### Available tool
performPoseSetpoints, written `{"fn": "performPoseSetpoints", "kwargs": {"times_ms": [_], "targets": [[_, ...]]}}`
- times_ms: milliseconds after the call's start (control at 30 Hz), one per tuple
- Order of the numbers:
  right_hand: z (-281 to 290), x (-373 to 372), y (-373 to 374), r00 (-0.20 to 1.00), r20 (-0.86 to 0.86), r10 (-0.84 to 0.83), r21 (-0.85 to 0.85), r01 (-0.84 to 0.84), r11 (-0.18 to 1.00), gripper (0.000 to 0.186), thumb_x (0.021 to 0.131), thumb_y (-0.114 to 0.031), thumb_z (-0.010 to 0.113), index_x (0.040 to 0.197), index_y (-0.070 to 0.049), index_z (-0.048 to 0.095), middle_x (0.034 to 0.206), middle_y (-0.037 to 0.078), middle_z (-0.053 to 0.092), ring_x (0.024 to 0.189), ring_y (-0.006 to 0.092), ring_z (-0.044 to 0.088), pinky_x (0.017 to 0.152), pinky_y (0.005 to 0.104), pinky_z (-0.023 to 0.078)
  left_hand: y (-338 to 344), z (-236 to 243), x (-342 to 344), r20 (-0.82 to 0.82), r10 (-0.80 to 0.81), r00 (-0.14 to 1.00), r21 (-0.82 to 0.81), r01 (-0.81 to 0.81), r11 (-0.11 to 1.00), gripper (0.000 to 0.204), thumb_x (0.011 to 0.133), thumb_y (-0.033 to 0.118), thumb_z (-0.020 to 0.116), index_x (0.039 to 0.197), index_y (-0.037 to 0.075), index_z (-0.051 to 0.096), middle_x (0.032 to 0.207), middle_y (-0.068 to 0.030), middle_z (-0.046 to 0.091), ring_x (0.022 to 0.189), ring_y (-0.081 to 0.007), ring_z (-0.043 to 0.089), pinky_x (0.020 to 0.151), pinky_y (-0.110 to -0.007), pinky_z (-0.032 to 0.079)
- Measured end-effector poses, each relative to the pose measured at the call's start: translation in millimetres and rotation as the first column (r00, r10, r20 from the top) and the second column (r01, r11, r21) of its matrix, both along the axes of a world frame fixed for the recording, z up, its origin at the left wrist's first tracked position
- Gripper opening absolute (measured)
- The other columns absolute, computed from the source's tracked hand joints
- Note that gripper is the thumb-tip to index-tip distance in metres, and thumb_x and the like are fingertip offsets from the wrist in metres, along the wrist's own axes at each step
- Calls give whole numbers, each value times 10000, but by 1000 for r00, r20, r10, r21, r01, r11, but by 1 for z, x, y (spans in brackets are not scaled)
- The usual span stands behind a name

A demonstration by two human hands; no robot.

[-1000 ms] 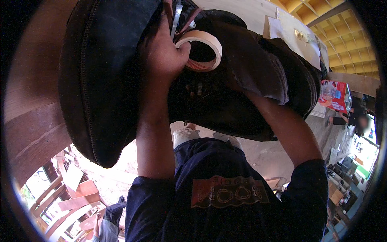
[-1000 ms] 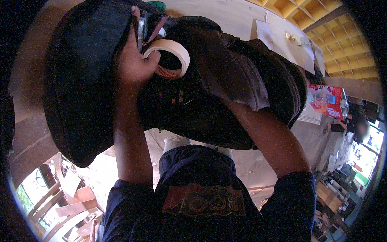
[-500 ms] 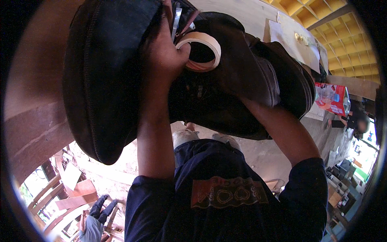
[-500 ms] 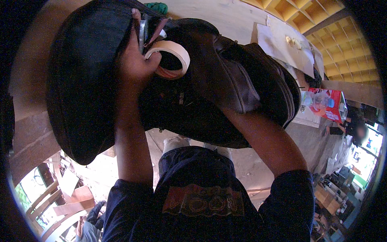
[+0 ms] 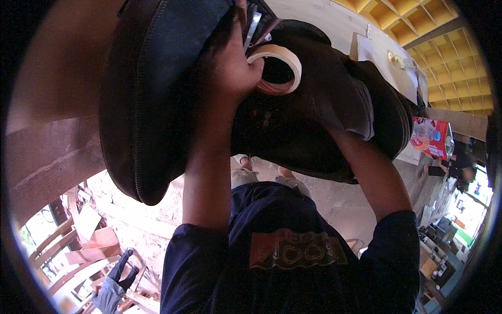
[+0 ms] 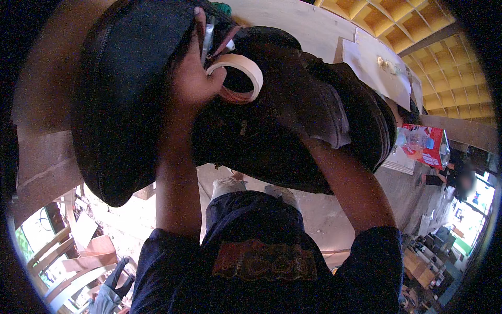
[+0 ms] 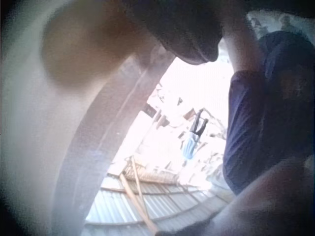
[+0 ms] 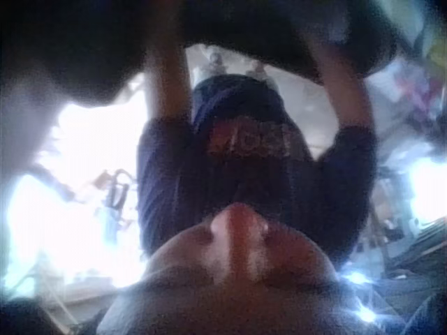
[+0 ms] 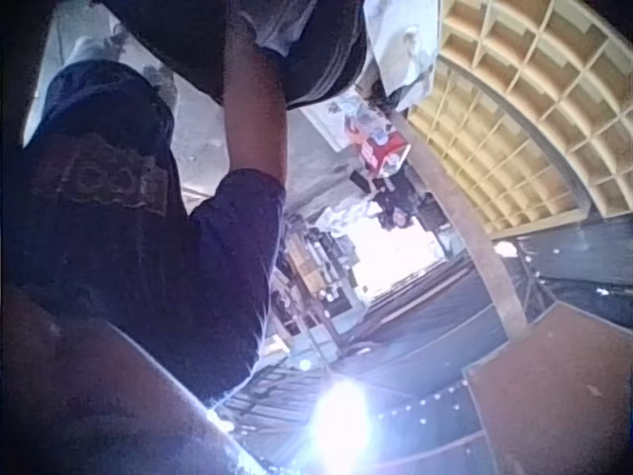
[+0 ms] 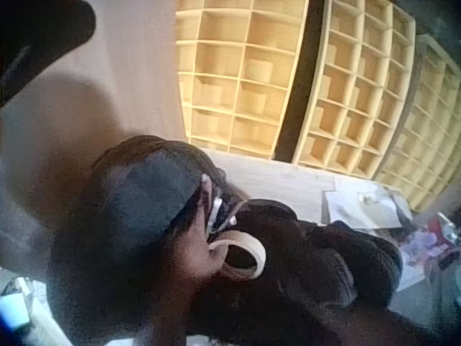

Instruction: The person searches through a backpack to find items, then uses a drill to make a hole in the ceiling of a wooden cabinet.

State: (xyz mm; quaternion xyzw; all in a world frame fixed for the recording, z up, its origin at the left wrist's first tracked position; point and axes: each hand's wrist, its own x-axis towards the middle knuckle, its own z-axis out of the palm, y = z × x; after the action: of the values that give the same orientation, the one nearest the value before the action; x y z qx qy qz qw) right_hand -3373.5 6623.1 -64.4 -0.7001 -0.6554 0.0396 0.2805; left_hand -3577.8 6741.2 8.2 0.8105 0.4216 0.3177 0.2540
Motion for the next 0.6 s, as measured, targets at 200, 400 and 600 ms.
{"fn": "performPoseSetpoints", "kwargs": {"times_ms": [200,400,600], "targets": [[1,2,2,1000,14,-16,19,16,1000,293,933,-198,657,1177,-36,674,1155,225,686,1110,391,637,1034,469,468,-6,16,-2,-91,47,995,-80,-54,995,1115,752,108,726,1665,191,91,1421,-307,546,1157,-528,592,944,-548,518],[-3,-8,6,1000,28,-7,43,6,999,291,929,-194,662,1174,-37,675,1150,223,688,1108,389,639,1032,467,470,-3,2,-1,-13,45,999,8,-45,999,997,770,117,709,1638,179,222,1353,-284,587,1182,-485,600,975,-499,509],[2,-15,10,999,41,9,67,-12,998,289,925,-190,668,1171,-38,676,1145,222,690,1106,388,640,1030,466,472,3,-5,3,31,17,999,75,-19,997,1098,740,88,713,1667,223,140,1531,-270,470,1311,-482,538,1062,-474,493]]}}
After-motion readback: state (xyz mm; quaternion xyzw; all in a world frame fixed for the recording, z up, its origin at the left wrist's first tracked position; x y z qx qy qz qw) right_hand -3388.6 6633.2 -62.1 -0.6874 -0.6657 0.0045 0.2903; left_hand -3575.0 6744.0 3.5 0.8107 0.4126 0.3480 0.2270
